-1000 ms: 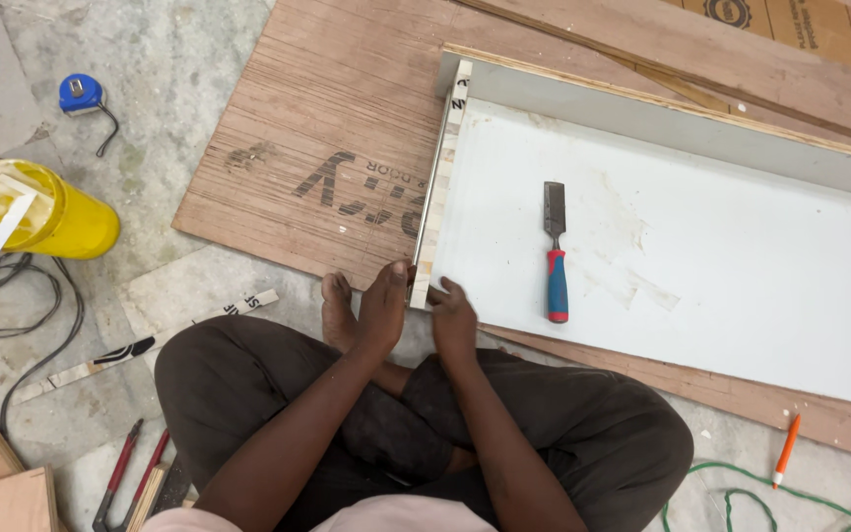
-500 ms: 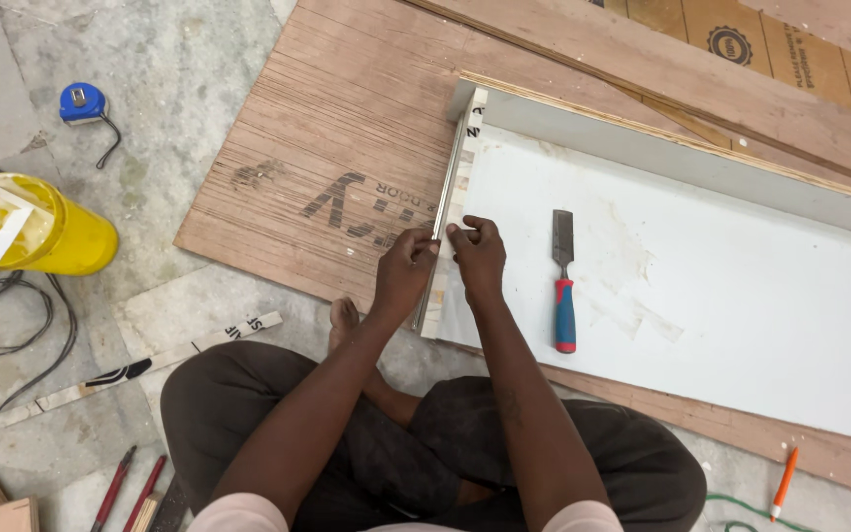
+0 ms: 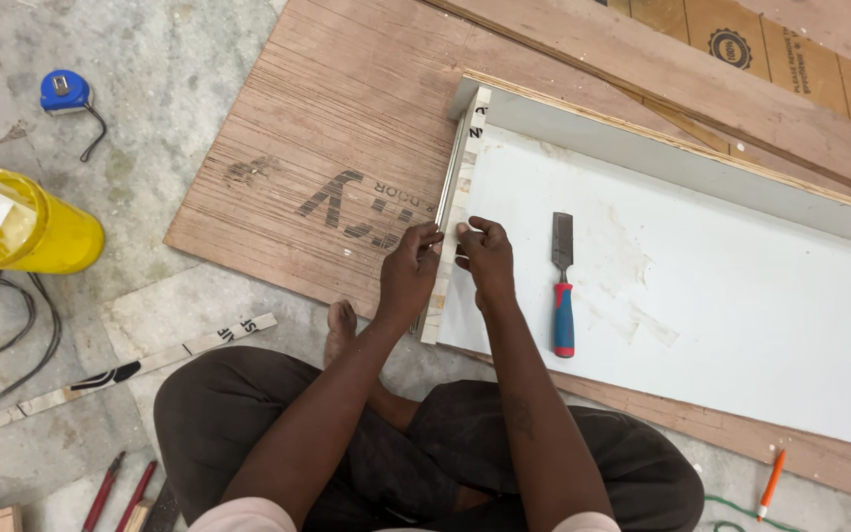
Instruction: The person sits on the floor and applies masking tape to the edges of a white rectangular wooden box. They smooth the tape down and then use a putty knife to scrape along the taped edge. The person continues to apply tape to different edges of the box.
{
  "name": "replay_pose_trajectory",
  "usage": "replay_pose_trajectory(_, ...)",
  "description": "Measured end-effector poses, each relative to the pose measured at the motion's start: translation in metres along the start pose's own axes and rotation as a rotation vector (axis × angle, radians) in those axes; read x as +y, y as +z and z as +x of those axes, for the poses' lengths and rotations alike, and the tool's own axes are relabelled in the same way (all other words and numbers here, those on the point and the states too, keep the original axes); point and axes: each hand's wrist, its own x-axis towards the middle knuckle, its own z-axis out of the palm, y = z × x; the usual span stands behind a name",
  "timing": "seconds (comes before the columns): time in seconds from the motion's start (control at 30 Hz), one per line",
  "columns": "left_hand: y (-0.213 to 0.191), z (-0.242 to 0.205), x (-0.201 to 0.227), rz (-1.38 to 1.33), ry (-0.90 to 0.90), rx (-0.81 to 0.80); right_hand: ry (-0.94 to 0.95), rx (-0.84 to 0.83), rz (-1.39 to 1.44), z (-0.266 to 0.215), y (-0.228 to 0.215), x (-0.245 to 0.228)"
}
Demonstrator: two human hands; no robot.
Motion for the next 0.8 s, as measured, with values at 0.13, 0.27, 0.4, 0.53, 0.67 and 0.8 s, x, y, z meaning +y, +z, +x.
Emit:
replay_pose_trajectory(0.13, -0.001, -0.001, 0.008, 0.019, 0.040, -0.016, -0.014, -0.050, 0.041, 0.001, 0.001, -0.007)
replay_pose_trajectory(0.27, -0.001, -0.001, 0.017, 0.130, 0.109, -0.067, -0.191, -0.027, -0.353, -0.008, -0.007, -0.027)
replay_pose_trajectory(0.4, -0.001, -0.001, 0.018, 0.170, 0.104, -0.120, -0.553, 0.077, -0.982, -0.014, -0.001, -0.033)
replay_pose_trajectory(0.53, -0.002, 0.001, 0.017, 0.102, 0.026, -0.147, -0.602, 0.045, -1.142, -0.020, -0.002, -0.026)
replay_pose_trajectory(0.67, -0.003, 0.000, 0.016, 0.122, 0.058, -0.125, -0.738, 0.093, -1.151, -0.019, -0.007, -0.026)
replay_pose_trajectory(0.8, -0.001, -0.001, 0.015, 0.078, 0.009, -0.117, -0.719, 0.031, -1.141, -0.012, -0.007, -0.038)
